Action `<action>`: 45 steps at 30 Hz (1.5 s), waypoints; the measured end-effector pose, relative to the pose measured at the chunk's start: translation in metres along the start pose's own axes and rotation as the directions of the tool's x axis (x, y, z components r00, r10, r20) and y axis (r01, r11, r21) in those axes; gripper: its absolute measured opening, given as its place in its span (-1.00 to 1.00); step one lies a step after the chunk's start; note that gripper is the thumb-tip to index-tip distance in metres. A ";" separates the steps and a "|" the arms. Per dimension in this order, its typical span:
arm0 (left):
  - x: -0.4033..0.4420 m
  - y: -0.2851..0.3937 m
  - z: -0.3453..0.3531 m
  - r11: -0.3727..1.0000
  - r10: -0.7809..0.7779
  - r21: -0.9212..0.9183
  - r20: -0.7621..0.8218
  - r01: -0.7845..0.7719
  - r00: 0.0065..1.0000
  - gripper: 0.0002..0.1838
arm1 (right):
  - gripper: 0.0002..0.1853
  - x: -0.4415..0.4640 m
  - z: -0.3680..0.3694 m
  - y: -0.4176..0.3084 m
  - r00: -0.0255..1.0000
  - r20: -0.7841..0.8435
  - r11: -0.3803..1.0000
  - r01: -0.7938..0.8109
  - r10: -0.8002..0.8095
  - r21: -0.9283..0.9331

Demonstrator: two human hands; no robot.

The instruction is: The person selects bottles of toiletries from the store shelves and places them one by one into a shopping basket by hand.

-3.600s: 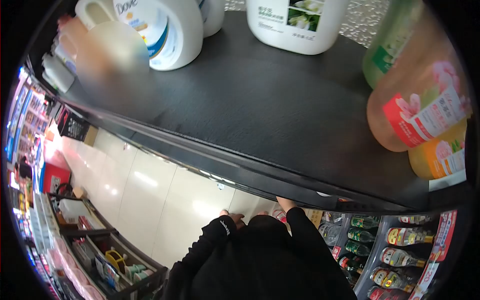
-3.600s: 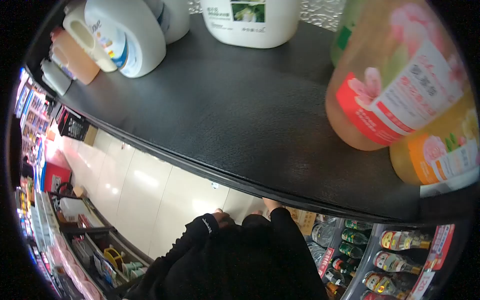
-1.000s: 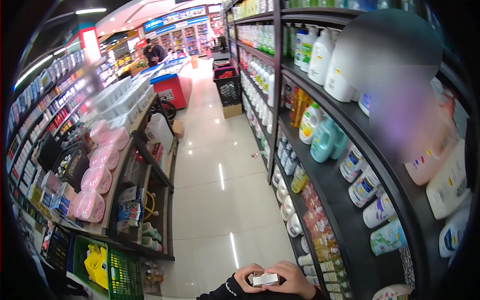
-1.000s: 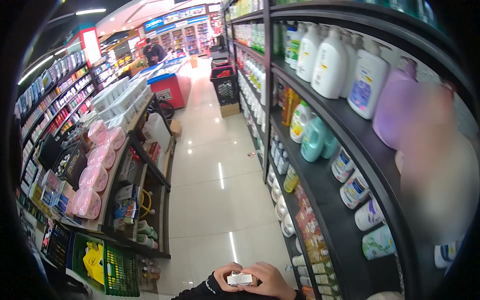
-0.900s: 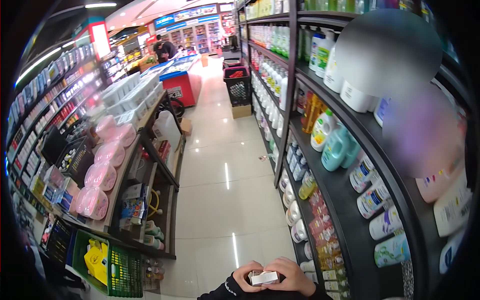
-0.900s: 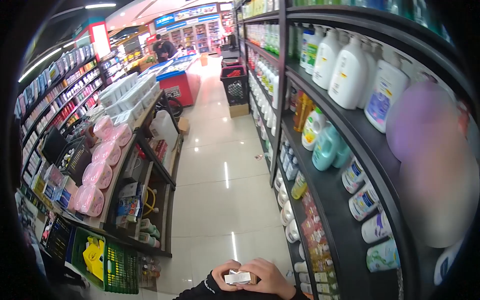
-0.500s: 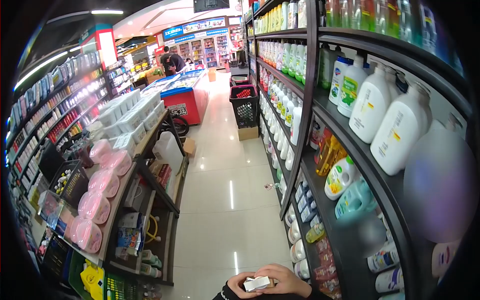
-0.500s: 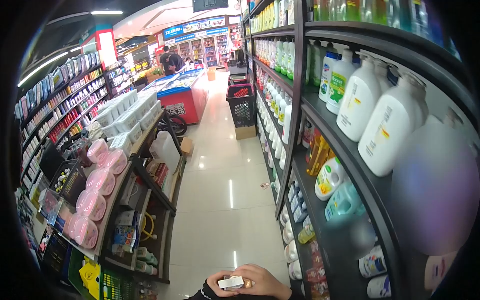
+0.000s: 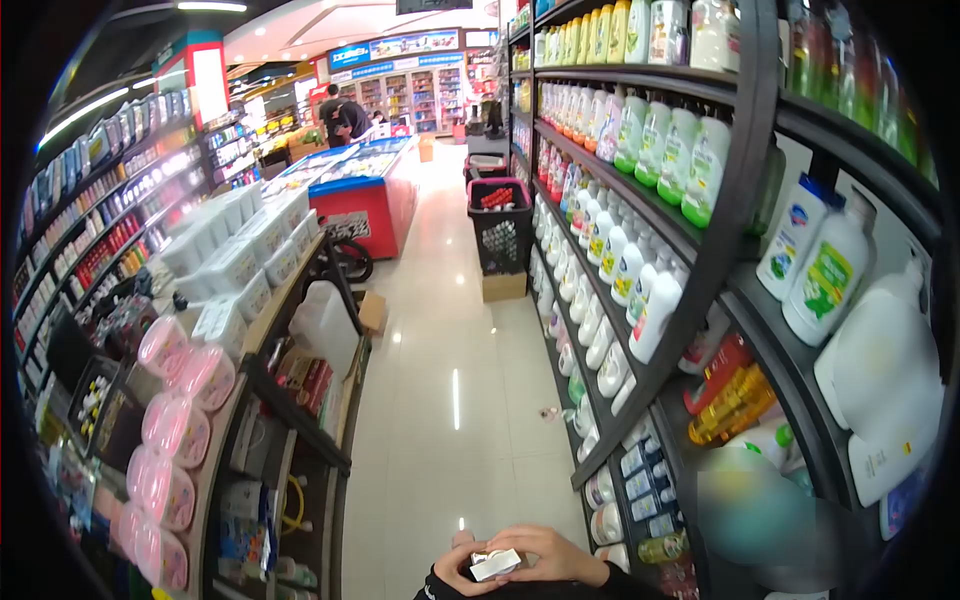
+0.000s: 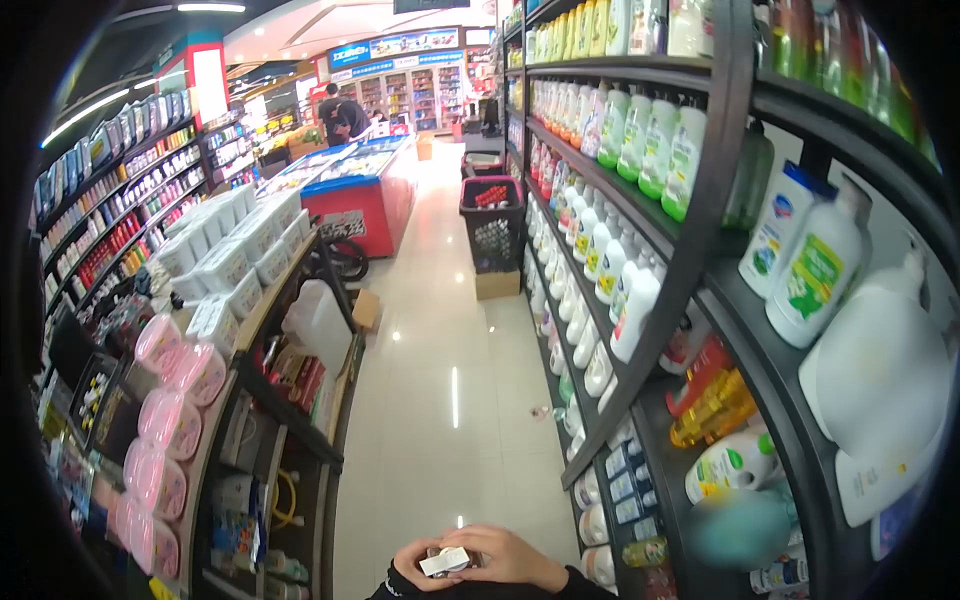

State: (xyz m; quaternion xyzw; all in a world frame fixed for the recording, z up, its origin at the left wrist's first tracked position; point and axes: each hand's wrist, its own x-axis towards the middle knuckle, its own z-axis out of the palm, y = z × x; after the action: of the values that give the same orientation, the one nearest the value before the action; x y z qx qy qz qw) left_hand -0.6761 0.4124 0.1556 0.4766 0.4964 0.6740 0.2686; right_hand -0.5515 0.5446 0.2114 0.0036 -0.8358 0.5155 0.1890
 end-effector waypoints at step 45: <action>0.651 -0.271 -0.323 0.914 0.003 0.404 0.094 -0.041 0.996 -0.51 | -0.59 0.617 -0.255 0.382 0.965 0.147 0.967 -0.234 0.218 0.099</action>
State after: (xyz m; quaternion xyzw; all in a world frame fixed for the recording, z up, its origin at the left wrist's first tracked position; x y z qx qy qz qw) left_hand -1.2616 0.9212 0.1321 0.5579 0.6071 0.5369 0.1785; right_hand -1.1214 1.0598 0.1813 -0.0461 -0.8103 0.5798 0.0713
